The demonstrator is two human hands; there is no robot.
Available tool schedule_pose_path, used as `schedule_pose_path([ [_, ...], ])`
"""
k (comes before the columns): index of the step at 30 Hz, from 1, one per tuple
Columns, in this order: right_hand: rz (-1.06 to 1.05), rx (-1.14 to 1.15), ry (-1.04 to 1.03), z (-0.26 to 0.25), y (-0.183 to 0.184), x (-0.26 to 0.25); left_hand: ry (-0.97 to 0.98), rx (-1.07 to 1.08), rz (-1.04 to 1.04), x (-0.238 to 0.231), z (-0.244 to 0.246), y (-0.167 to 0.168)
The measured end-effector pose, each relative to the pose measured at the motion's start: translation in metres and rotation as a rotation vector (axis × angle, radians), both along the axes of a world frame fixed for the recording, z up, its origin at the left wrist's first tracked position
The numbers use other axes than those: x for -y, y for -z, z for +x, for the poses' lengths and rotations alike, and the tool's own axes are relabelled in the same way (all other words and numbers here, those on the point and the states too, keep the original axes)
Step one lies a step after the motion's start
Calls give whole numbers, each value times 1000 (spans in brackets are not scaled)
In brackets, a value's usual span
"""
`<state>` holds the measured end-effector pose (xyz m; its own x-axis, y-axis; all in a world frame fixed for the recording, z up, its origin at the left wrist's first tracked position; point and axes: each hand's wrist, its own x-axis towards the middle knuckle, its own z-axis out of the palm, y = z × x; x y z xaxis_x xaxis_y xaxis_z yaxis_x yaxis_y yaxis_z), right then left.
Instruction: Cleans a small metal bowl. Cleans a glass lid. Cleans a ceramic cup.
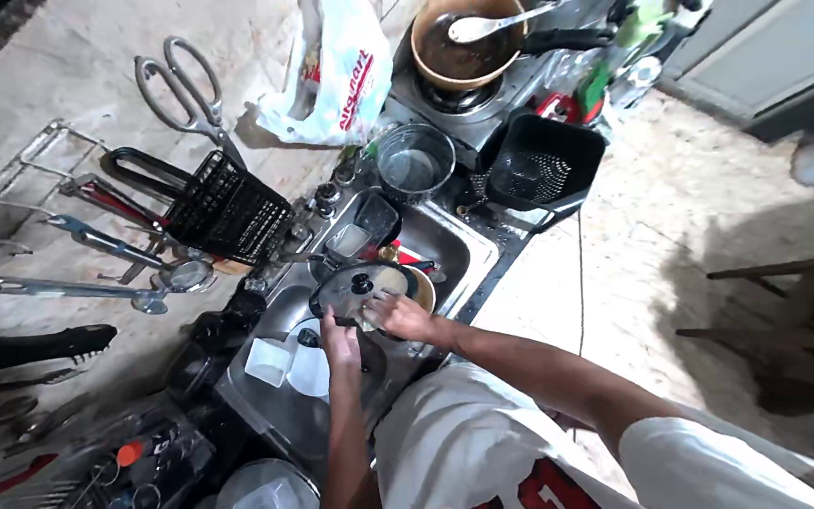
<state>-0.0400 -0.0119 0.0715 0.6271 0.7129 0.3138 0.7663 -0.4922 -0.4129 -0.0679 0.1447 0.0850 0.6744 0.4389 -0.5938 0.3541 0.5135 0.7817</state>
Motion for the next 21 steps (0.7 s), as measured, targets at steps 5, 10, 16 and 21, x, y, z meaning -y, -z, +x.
schedule_pose_path([
  [5, 28, -471, 410, 40, -27, 27, 284, -48, 467, -9, 11, 71],
  [10, 214, -604, 746, 73, -4, 55, 278, 51, 250, -27, 7, 105],
  [16, -20, -308, 818, 79, 34, 34, 209, 239, 45, -20, -1, 69],
  [21, 22, -330, 747, 62, 53, -10, 144, 217, 112, -7, -8, 47],
])
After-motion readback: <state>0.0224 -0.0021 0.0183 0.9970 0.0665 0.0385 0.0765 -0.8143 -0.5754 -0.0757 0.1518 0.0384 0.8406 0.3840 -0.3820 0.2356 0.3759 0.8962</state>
